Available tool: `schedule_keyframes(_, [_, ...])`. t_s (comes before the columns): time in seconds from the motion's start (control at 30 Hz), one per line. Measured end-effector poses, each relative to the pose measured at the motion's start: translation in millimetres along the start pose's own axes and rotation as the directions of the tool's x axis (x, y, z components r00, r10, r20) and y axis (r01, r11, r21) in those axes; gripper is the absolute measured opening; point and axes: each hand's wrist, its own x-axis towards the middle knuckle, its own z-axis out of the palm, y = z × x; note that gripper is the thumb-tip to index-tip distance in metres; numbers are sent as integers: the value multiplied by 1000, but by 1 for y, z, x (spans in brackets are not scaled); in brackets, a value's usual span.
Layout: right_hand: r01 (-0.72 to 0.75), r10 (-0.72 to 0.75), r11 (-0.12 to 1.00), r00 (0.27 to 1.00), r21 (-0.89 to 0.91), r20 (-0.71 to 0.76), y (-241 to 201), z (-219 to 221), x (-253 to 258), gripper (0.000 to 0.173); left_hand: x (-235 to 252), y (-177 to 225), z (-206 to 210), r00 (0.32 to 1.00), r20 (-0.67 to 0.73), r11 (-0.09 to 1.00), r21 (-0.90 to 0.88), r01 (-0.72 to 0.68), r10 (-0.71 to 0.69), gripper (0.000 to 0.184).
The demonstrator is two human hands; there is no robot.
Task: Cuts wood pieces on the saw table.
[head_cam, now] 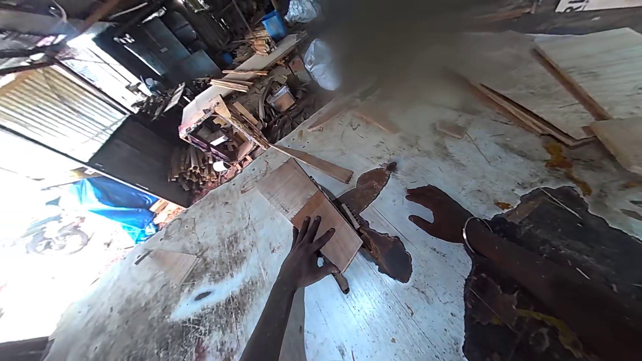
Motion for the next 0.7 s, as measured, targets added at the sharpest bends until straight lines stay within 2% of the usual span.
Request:
schedule_keyframes(0.23, [18, -18, 1000, 1000, -6, -14, 2, 2, -1, 55, 1, 0, 1, 997, -50, 998, -34, -55, 53, 95])
schedule_keyframes(0.47, [2, -2, 1000, 1000, 8, -27, 1, 2, -3, 54, -3, 10, 1, 997, 7, 996, -47, 80, -80, 94])
schedule_keyframes(0.7, [20, -20, 1000, 999, 9, -27, -1, 0, -3, 54, -6, 11, 4, 989, -26, 989, -34, 144, -145, 95])
